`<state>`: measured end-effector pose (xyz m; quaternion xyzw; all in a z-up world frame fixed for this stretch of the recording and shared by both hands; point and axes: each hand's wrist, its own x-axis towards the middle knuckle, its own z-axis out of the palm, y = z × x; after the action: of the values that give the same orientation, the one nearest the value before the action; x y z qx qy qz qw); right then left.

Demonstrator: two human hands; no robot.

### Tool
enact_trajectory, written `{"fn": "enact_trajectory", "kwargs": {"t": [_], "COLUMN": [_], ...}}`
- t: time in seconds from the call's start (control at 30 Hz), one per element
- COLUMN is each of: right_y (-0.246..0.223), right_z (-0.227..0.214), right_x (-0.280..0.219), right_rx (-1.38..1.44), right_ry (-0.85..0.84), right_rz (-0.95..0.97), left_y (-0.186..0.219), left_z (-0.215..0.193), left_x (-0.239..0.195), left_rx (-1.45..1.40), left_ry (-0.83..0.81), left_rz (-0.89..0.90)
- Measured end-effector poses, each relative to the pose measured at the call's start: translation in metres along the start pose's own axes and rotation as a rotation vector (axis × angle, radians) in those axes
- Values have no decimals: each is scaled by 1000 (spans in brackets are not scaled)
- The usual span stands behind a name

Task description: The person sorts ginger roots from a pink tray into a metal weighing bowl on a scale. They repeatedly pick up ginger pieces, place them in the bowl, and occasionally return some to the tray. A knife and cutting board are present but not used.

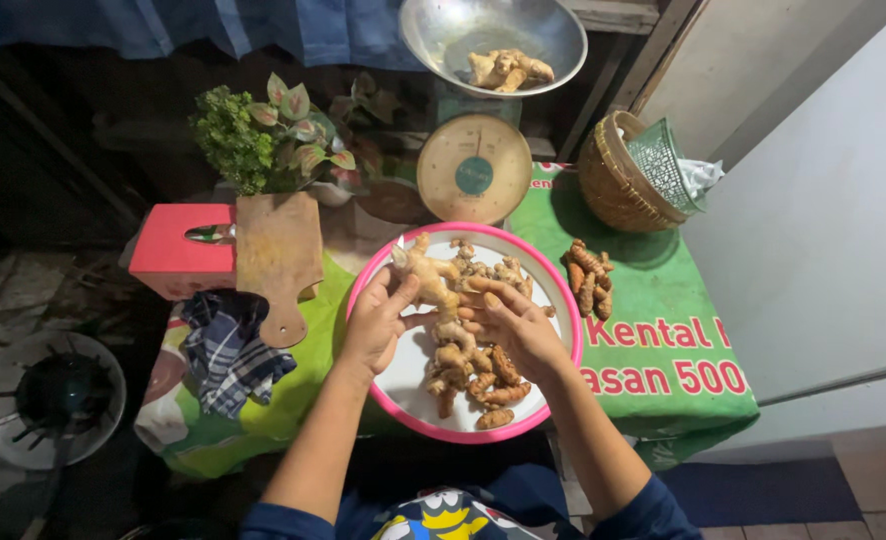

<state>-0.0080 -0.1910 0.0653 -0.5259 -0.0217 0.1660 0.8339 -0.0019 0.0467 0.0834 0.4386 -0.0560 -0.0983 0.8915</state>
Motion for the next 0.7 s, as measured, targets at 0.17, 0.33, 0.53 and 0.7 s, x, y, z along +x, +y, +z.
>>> {"fn": "enact_trajectory", "kwargs": {"t": [0.17,0.33,0.53,0.7], "right_y": [-7,-20,-68,-159], "right_z": [15,3,-10,-14], "right_x": [11,27,52,106], "right_rx": [-188,-167,-332,-406], "right_ry": [-29,9,1,90], "right_rz": [-22,-53,-157,-374], "left_y": [-28,-47,-29,28], "left_z": [2,0,2,20], "left_x": [13,20,50,115], "left_rx": [44,11,410,1197], "left_ry": [43,-24,1,89], "left_rz": [-14,19,173,776]}}
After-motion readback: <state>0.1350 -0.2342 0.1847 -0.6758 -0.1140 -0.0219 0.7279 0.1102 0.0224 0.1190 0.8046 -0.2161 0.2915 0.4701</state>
